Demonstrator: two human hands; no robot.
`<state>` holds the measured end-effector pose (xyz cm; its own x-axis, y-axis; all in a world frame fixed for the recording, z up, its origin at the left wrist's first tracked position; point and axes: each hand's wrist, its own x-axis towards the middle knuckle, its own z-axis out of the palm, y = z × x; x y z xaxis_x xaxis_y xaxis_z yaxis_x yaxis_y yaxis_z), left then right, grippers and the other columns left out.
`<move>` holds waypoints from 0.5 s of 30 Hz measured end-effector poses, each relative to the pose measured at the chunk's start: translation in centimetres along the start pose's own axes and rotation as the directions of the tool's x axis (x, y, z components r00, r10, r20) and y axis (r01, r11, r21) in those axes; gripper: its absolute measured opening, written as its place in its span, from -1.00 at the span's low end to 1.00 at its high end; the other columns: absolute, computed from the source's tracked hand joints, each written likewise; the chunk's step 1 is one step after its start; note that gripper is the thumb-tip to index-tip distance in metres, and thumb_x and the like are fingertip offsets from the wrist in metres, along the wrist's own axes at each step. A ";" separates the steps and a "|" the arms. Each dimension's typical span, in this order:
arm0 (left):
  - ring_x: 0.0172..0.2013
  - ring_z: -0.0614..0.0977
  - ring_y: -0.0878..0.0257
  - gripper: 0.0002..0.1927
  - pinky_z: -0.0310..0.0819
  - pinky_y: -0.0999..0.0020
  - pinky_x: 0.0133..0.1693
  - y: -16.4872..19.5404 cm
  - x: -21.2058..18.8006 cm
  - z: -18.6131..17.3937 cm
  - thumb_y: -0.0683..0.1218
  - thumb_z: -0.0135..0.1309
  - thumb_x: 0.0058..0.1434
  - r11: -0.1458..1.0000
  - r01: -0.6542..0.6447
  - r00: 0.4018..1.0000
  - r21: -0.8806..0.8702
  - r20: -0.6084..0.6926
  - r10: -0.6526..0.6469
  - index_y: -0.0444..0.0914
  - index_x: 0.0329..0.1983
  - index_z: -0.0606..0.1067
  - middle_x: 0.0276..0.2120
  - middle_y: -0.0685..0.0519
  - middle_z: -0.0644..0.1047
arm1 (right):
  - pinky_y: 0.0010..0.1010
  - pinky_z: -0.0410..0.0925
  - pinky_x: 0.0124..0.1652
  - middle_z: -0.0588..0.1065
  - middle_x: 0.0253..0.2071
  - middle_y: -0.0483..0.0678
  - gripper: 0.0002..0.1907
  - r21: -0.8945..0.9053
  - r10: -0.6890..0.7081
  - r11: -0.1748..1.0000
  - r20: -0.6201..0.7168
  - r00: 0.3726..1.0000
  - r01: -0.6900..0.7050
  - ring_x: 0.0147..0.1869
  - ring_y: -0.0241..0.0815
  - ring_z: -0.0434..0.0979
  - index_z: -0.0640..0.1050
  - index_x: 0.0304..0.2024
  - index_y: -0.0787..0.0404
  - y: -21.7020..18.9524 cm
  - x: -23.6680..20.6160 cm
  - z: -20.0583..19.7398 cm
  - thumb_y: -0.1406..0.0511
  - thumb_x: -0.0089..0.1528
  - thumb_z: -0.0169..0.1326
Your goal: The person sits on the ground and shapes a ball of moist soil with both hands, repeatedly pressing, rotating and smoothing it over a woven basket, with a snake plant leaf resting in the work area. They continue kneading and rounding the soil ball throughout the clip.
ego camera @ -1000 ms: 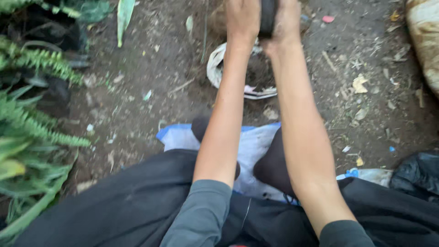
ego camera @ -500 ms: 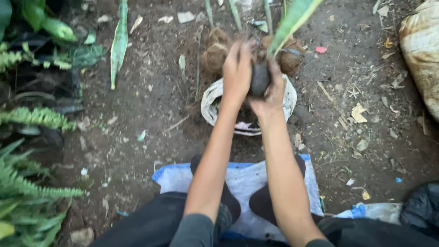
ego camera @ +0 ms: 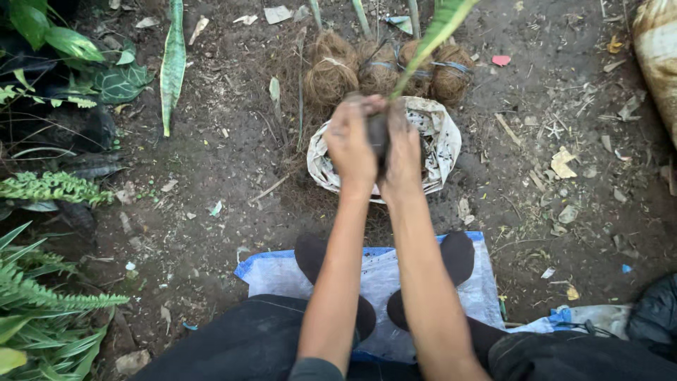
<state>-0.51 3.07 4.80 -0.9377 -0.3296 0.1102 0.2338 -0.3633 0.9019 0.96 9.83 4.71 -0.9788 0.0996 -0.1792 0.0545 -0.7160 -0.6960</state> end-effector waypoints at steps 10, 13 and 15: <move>-0.06 0.60 0.32 -0.69 0.46 0.42 0.05 0.5 -5.9 -1.8 -0.05 -0.15 0.46 0.995 0.089 0.996 0.036 -0.027 -0.088 -0.35 0.01 0.51 -0.08 0.04 0.62 | -0.37 0.45 0.13 0.54 -0.05 -0.04 -0.72 0.269 0.014 0.962 0.140 0.990 -0.052 0.05 -0.19 0.56 0.54 0.01 0.22 2.7 -3.9 -3.5 0.22 0.33 0.22; -0.15 0.61 0.28 -0.72 0.50 0.36 -0.06 0.6 -6.8 -1.4 -0.09 -0.10 0.48 0.969 0.039 0.998 0.245 -0.053 -0.026 -0.38 -0.06 0.56 -0.17 -0.02 0.64 | -0.42 0.47 -0.12 0.55 -0.12 -0.02 -0.72 0.093 0.041 0.995 0.060 0.997 -0.046 -0.13 -0.20 0.55 0.57 0.02 0.30 3.0 -3.9 -4.1 0.24 0.35 0.21; -0.15 0.64 0.27 -0.73 0.53 0.34 -0.05 0.5 -7.0 -1.4 -0.10 -0.09 0.49 0.955 -0.014 0.998 0.296 -0.049 0.030 -0.36 -0.10 0.57 -0.19 -0.02 0.64 | -0.43 0.49 -0.14 0.56 -0.13 -0.01 -0.74 0.069 0.039 0.997 0.102 0.994 -0.046 -0.16 -0.21 0.57 0.56 -0.03 0.29 2.4 -4.2 -3.9 0.24 0.35 0.21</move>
<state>6.51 3.97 3.90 -0.9165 -0.3825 0.1169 0.1607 -0.0847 0.9834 5.93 10.40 1.10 -0.9909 0.0007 -0.1343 0.0858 -0.7657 -0.6374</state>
